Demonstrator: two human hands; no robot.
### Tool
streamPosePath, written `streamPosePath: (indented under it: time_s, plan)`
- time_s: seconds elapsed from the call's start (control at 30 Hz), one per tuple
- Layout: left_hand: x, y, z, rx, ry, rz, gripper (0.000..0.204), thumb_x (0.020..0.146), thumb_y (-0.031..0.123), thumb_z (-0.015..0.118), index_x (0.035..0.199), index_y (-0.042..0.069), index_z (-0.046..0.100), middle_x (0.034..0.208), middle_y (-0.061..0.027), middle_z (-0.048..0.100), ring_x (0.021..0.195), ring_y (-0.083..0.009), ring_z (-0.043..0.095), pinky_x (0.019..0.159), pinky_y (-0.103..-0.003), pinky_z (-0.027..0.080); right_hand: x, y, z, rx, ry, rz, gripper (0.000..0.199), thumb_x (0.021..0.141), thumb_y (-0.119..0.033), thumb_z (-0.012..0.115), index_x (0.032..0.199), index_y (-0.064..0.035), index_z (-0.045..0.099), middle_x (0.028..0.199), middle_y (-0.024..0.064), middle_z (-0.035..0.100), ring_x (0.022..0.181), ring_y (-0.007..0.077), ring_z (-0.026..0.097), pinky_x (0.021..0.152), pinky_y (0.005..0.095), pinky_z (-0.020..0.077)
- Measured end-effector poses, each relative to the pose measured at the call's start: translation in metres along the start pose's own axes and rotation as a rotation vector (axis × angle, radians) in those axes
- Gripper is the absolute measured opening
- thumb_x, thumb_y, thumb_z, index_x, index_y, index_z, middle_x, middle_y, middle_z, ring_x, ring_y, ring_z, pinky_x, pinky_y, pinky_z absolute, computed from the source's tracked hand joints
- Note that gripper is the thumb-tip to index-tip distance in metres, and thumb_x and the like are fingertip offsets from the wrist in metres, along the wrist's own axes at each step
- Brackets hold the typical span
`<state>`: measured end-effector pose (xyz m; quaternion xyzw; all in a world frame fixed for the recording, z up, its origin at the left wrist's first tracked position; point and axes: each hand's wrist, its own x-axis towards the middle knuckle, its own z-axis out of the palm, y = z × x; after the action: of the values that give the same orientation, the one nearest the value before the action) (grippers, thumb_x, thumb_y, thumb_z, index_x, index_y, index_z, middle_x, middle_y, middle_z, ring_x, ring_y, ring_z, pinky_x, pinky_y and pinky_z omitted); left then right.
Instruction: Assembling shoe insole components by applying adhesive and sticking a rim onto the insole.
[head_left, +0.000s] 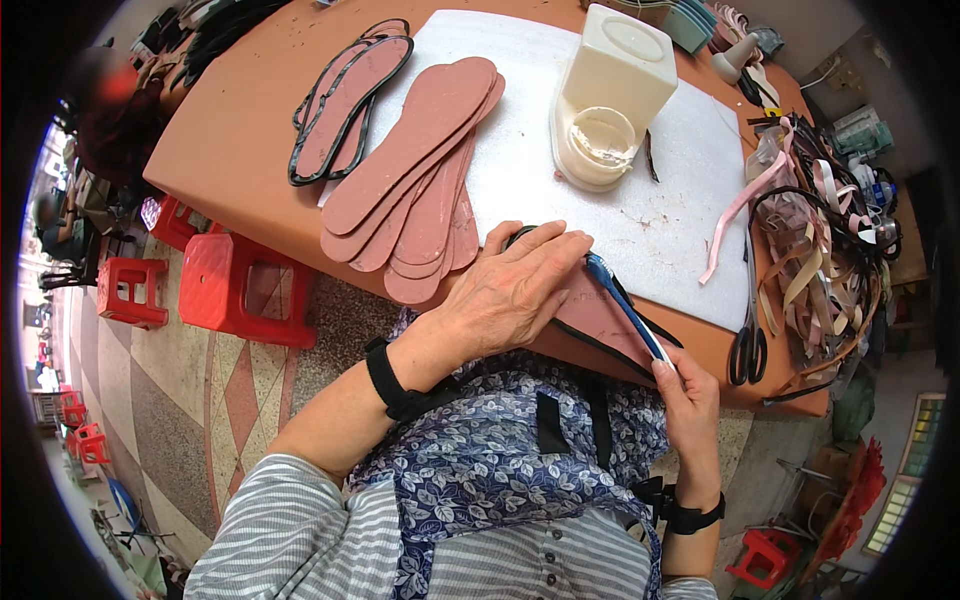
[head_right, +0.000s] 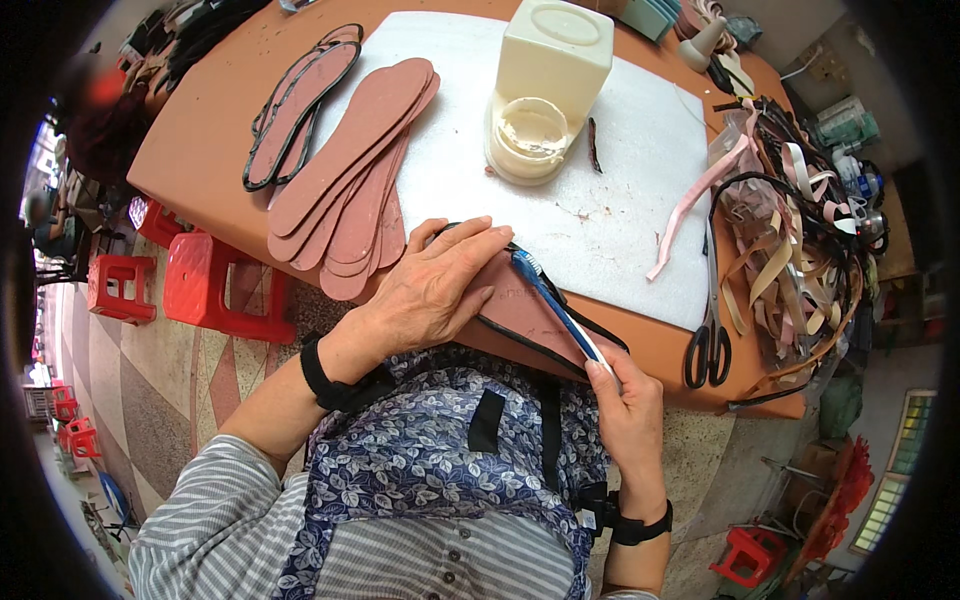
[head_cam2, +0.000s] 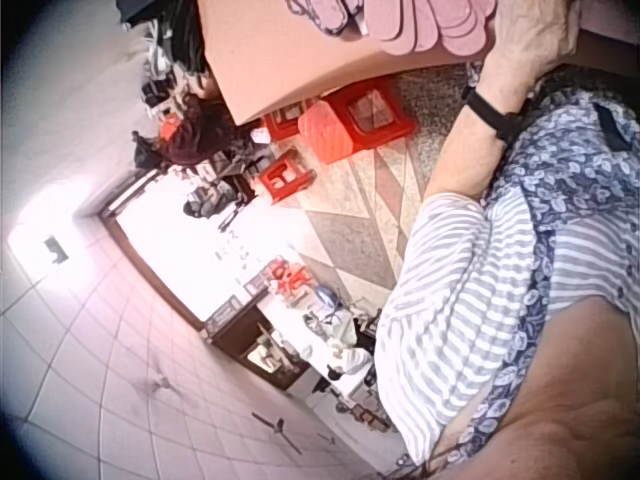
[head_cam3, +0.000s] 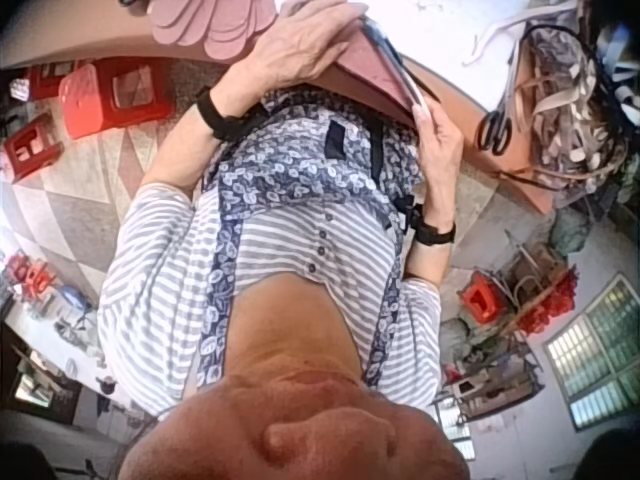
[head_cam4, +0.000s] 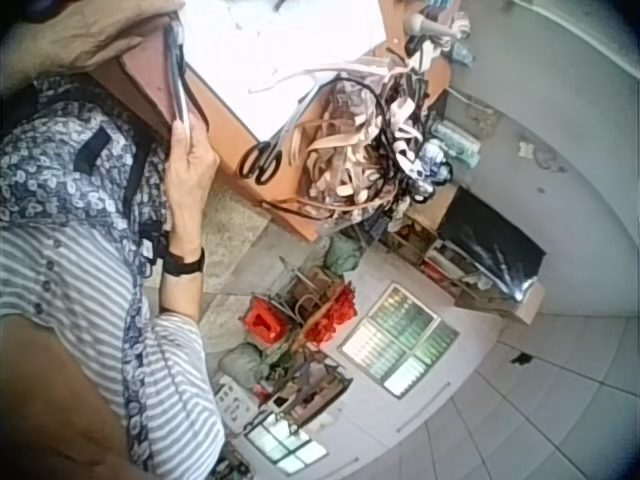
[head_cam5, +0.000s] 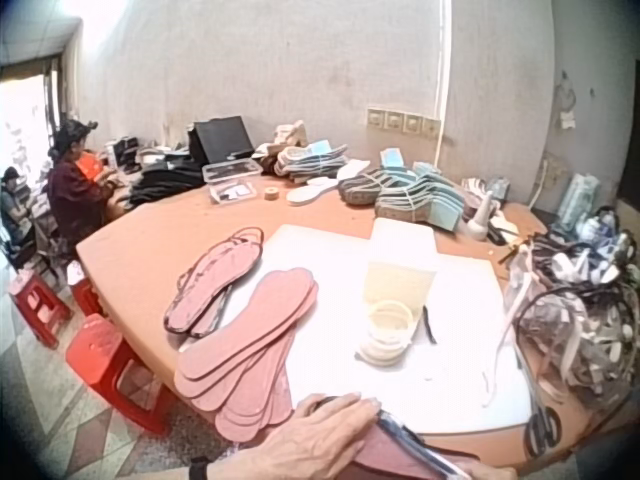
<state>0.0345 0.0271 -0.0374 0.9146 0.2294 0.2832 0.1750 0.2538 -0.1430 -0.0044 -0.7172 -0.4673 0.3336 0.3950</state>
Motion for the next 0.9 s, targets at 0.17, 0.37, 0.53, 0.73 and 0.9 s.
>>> streamPosePath:
  time_s: [0.17,0.37,0.53,0.73,0.9]
  plan:
    - [0.0,0.0,0.0,-0.005,-0.001,0.002,0.063,0.087,0.009,0.067,0.144,0.003,0.039,0.139,-0.0158,0.053,0.135,-0.0304,0.047,0.109,-0.05,0.032,-0.001,0.0,0.0,-0.026,0.023,-0.023,0.027,0.098,-0.017,0.059,0.114,0.003,0.068,0.084,0.0048,0.067,0.08,0.0084,0.056,0.074,0.0255,0.0471]
    - [0.0,0.0,-0.001,0.006,-0.012,0.001,0.063,0.087,0.01,0.066,0.144,0.003,0.04,0.139,-0.0155,0.053,0.135,-0.0298,0.047,0.11,-0.049,0.032,-0.007,-0.001,-0.009,-0.098,0.01,0.043,0.026,0.097,-0.018,0.061,0.111,0.0028,0.069,0.072,-0.0001,0.057,0.069,0.0065,0.049,0.062,0.0249,0.0414]
    - [0.0,0.0,-0.002,0.015,-0.019,-0.003,0.062,0.088,0.01,0.066,0.144,0.004,0.041,0.14,-0.0149,0.052,0.136,-0.0295,0.046,0.109,-0.049,0.032,-0.012,0.001,-0.01,-0.126,0.029,0.052,0.025,0.097,-0.019,0.062,0.107,0.0031,0.069,0.067,-0.0025,0.051,0.066,0.0058,0.045,0.057,0.0251,0.0376]
    - [0.0,0.0,0.0,0.023,-0.02,-0.006,0.054,0.088,0.011,0.066,0.137,0.005,0.045,0.141,-0.0142,0.051,0.136,-0.0299,0.046,0.109,-0.049,0.032,-0.019,0.001,-0.012,-0.091,0.036,0.064,0.024,0.097,-0.018,0.063,0.106,0.0026,0.069,0.068,-0.0029,0.051,0.066,0.0055,0.045,0.057,0.0244,0.0374]
    - [-0.001,-0.001,0.001,0.045,-0.02,0.002,0.045,0.088,0.011,0.066,0.129,0.006,0.049,0.142,-0.0139,0.051,0.136,-0.03,0.046,0.109,-0.049,0.032,-0.025,0.008,-0.014,-0.058,0.036,0.073,0.023,0.096,-0.017,0.063,0.106,0.0028,0.069,0.07,-0.0035,0.053,0.067,0.005,0.046,0.059,0.0235,0.0377]
